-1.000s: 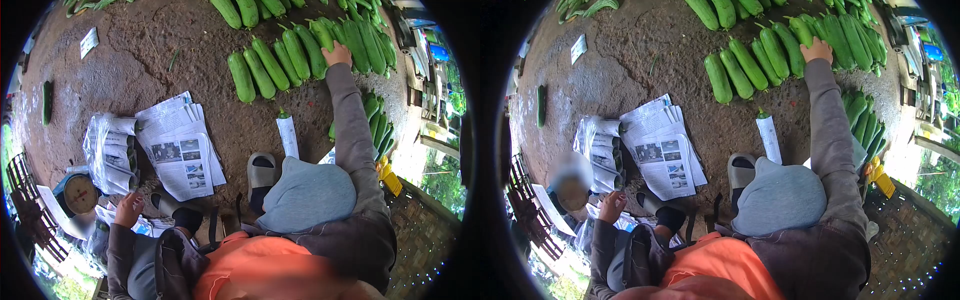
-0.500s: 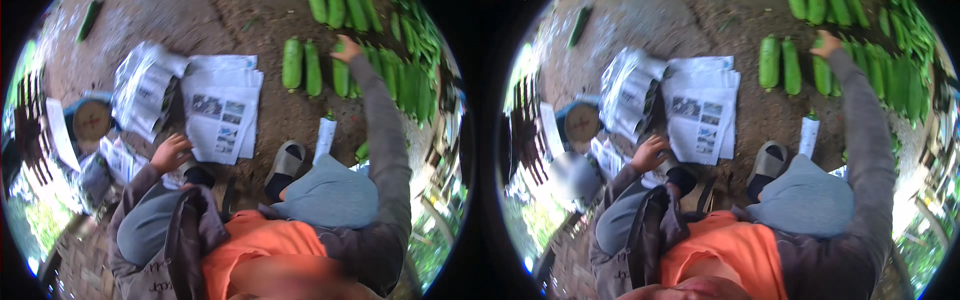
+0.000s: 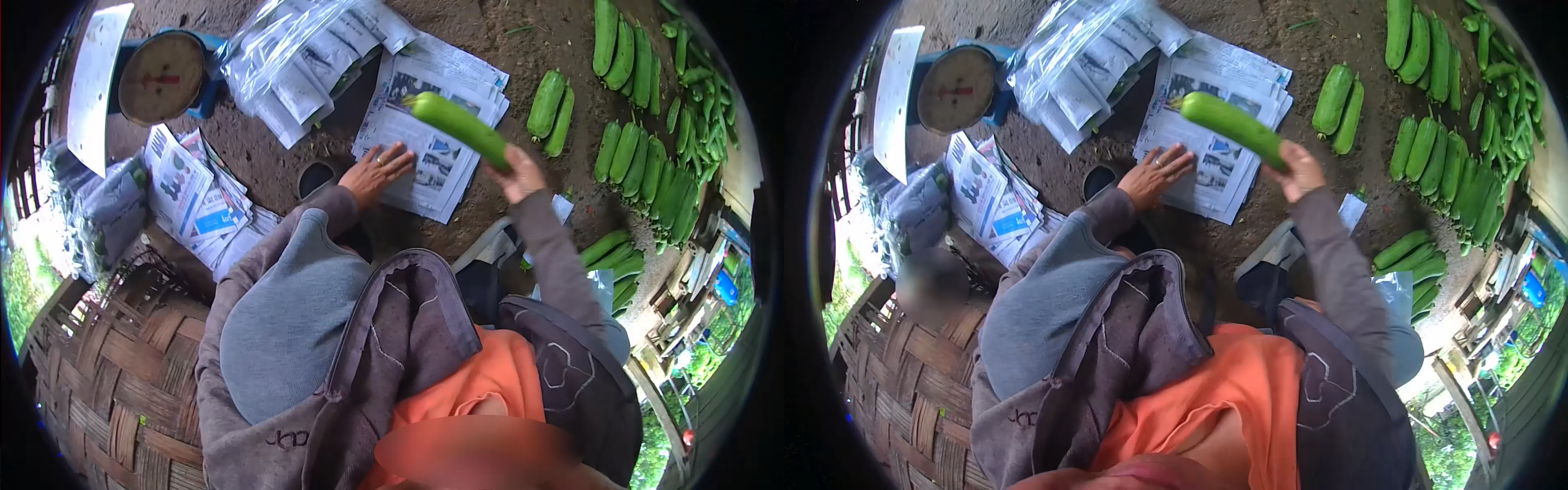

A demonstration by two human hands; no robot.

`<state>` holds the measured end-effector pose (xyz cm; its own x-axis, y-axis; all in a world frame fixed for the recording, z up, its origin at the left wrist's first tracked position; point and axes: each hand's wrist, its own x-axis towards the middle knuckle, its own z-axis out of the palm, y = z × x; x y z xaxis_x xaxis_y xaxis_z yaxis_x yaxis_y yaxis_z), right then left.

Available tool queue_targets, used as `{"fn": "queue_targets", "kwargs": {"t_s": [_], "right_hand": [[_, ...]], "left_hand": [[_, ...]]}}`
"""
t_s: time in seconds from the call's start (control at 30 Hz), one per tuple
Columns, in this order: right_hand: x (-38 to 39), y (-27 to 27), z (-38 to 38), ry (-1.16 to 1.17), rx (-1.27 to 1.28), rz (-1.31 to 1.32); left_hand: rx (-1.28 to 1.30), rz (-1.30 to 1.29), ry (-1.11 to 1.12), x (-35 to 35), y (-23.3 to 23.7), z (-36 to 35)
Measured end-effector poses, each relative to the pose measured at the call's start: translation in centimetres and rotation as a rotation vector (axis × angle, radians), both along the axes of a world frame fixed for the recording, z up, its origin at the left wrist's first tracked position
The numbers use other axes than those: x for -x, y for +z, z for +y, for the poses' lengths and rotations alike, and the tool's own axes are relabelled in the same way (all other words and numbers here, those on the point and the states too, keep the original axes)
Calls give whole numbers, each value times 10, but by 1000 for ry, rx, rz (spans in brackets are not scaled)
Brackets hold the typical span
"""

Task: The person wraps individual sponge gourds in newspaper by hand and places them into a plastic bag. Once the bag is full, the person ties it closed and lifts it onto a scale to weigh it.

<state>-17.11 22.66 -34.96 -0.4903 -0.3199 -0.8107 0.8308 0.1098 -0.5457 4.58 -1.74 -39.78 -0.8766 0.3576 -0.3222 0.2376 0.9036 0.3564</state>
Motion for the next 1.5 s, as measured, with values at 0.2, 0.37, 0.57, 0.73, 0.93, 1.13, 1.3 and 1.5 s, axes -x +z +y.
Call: {"fn": "queue_targets", "kwargs": {"t_s": [0.2, 0.37, 0.57, 0.73, 0.93, 1.13, 1.3, 1.5], "right_hand": [[-68, -85, -12, 22, 1, 15], [-54, -86, -13, 357, -296, 289], [-46, -79, -17, 385, -272, 358], [-53, -78, -16, 511, -231, 734], [-79, -12, -35, 1020, -319, 1428], [-88, -31, -32, 1069, -163, 1399], [-73, -31, -29, 1044, -112, 1112], [-62, -41, -26, 1034, -81, 1000]], "left_hand": [[-95, 167, 24, -12, -28, -17], [-205, 142, 44, -15, -24, -18], [-456, 154, 140, -18, -5, -34], [-396, 144, 206, -18, -10, -38], [-506, 143, 328, -18, -12, -34], [-533, 88, 347, -15, -1, -38], [-528, 98, 310, -5, 25, -49], [-557, 275, 356, 15, 28, -53]]}}
